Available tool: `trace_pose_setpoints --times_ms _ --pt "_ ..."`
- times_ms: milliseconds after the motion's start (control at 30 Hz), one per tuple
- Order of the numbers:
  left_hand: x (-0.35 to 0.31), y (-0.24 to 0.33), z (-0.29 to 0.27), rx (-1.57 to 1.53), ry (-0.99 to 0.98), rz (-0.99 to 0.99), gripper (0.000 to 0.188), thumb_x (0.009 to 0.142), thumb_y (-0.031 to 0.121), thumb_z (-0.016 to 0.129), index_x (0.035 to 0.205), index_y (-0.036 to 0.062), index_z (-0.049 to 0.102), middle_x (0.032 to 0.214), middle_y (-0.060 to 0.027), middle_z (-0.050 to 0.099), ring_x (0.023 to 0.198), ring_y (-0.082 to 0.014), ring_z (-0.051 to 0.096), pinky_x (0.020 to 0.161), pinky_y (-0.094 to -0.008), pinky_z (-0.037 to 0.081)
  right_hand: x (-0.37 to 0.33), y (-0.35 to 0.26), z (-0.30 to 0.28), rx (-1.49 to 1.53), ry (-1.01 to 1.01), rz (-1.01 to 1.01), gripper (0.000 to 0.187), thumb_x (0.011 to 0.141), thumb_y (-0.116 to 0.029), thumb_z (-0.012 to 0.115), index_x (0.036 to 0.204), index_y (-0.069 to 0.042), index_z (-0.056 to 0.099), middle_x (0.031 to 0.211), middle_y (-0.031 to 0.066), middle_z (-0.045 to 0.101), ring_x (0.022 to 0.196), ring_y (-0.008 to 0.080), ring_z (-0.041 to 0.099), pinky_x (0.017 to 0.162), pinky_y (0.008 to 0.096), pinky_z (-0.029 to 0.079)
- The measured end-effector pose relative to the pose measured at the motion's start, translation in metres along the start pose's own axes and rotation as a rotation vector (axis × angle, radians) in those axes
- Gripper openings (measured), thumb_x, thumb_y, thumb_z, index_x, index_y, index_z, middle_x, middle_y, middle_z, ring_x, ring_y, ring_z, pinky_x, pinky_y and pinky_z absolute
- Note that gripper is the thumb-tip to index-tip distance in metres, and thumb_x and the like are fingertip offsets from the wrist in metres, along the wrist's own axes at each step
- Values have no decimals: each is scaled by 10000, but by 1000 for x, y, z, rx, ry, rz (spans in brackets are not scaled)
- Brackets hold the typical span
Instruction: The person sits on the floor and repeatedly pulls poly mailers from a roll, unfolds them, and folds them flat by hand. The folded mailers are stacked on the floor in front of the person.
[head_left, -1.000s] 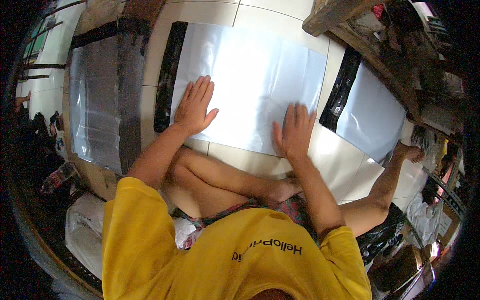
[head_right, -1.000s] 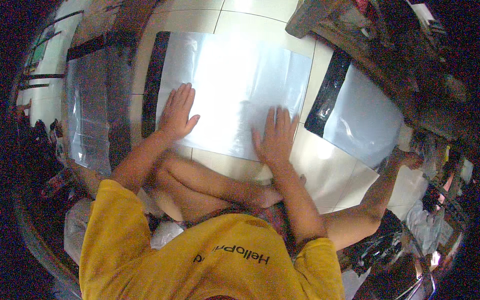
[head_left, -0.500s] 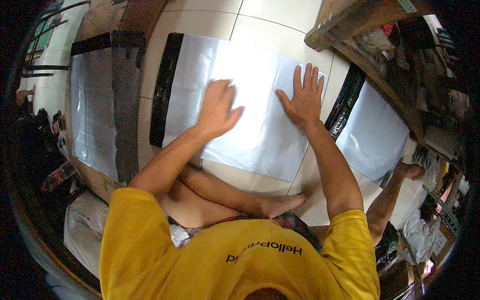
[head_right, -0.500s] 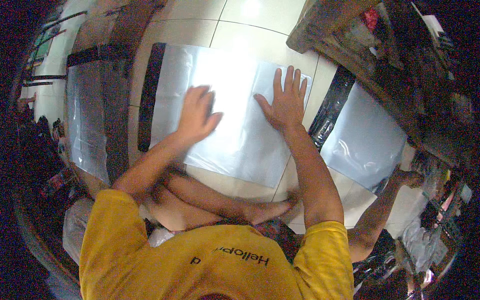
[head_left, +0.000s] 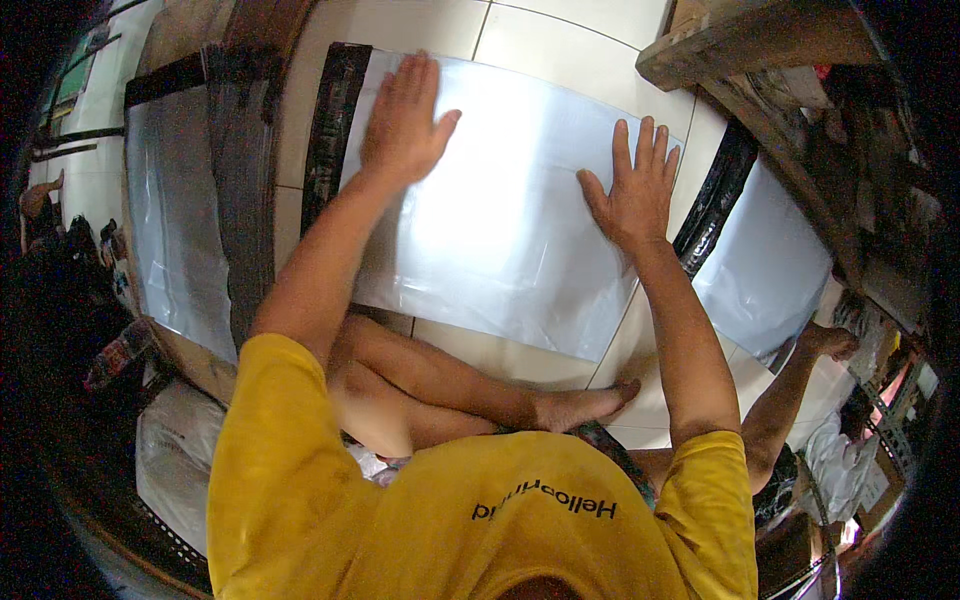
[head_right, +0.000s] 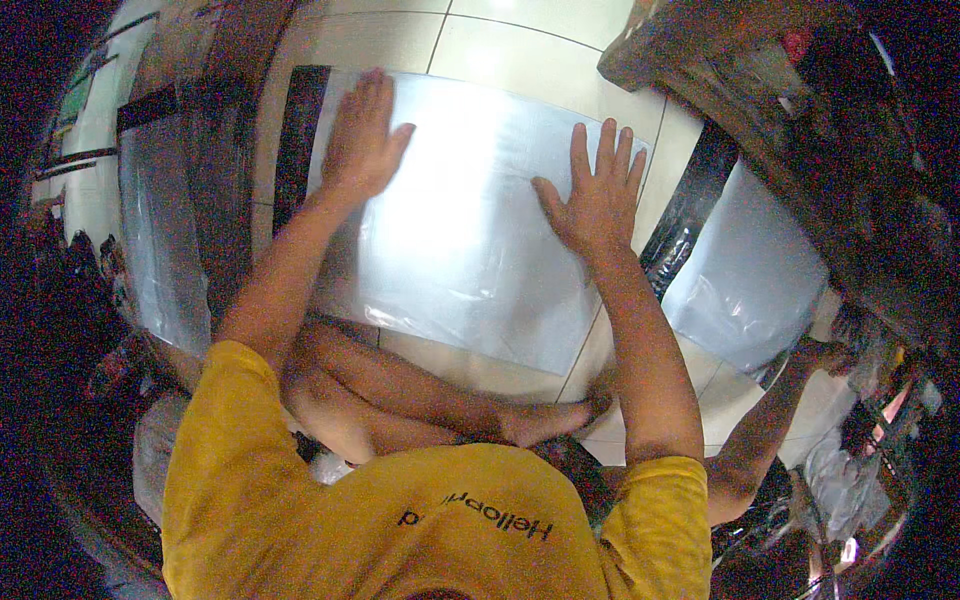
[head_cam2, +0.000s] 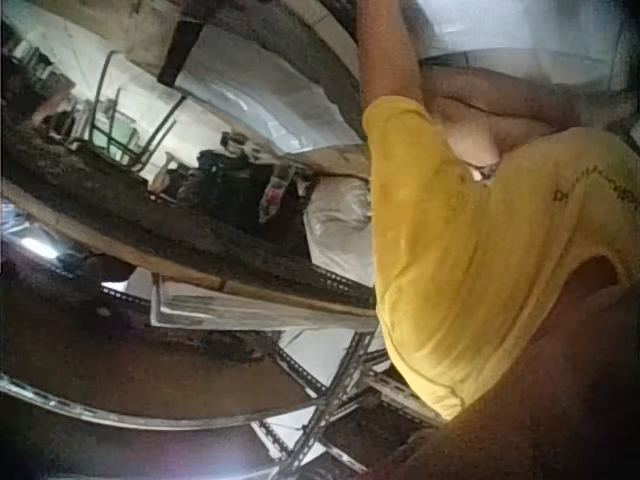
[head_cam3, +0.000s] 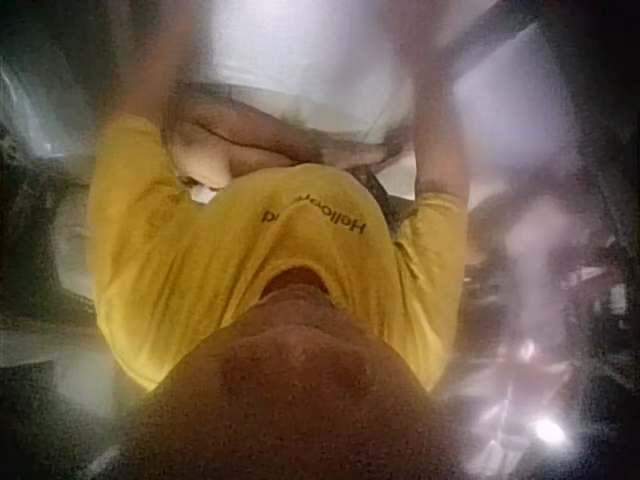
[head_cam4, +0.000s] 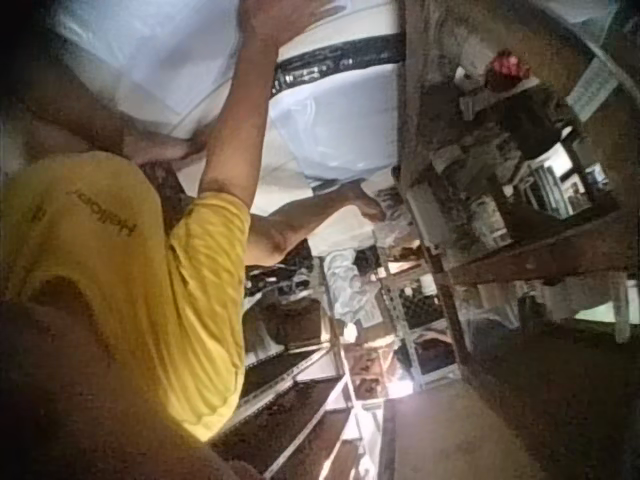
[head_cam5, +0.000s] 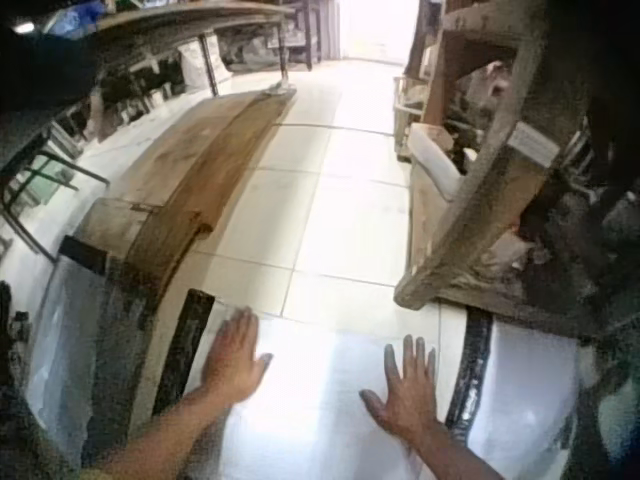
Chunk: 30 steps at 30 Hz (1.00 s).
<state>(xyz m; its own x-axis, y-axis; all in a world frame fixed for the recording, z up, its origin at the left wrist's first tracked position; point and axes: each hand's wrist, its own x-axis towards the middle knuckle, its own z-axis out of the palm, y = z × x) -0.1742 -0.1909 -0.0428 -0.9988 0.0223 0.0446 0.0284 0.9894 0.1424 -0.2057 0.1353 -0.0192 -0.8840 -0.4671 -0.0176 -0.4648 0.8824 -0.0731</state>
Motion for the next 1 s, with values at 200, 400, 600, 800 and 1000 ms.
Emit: trace_pose_setpoints --times_ms 200,400,600,800,1000 --pt "-4 -18 3 3 66 23 715 1026 372 476 1554 -55 251 1635 -237 244 1534 -348 211 1267 -474 138 -9 -3 3 12 45 29 798 940 -469 615 1533 0 359 1604 329 224 1500 506 175 1213 636 99" --pt "-9 -21 14 28 125 18 693 1039 376 466 1553 -43 263 1633 -223 260 1536 -347 204 1268 -477 135 -148 -64 -20 36 -158 -27 775 938 -410 605 1515 43 355 1601 323 239 1491 528 173 1205 652 130" --pt "-10 -4 -9 91 157 96 626 1008 325 520 1477 -66 379 1586 -247 341 1501 -365 287 1238 -501 213 -178 -77 -4 94 -159 -12 770 957 -484 551 1546 -33 345 1612 289 246 1498 506 177 1195 681 106" --pt "-129 168 -11 -469 -223 456 707 935 347 614 1465 -77 417 1563 -260 369 1488 -376 303 1248 -493 180 -179 -73 -3 103 -132 -25 743 958 -491 536 1563 -100 352 1620 272 247 1504 500 170 1183 702 82" --pt "-161 158 -18 -288 -266 333 784 968 502 533 1527 -23 369 1616 -190 329 1525 -317 249 1252 -501 161 -181 -68 7 93 -68 -40 739 946 -466 546 1553 -81 375 1621 276 244 1506 498 165 1182 697 100"
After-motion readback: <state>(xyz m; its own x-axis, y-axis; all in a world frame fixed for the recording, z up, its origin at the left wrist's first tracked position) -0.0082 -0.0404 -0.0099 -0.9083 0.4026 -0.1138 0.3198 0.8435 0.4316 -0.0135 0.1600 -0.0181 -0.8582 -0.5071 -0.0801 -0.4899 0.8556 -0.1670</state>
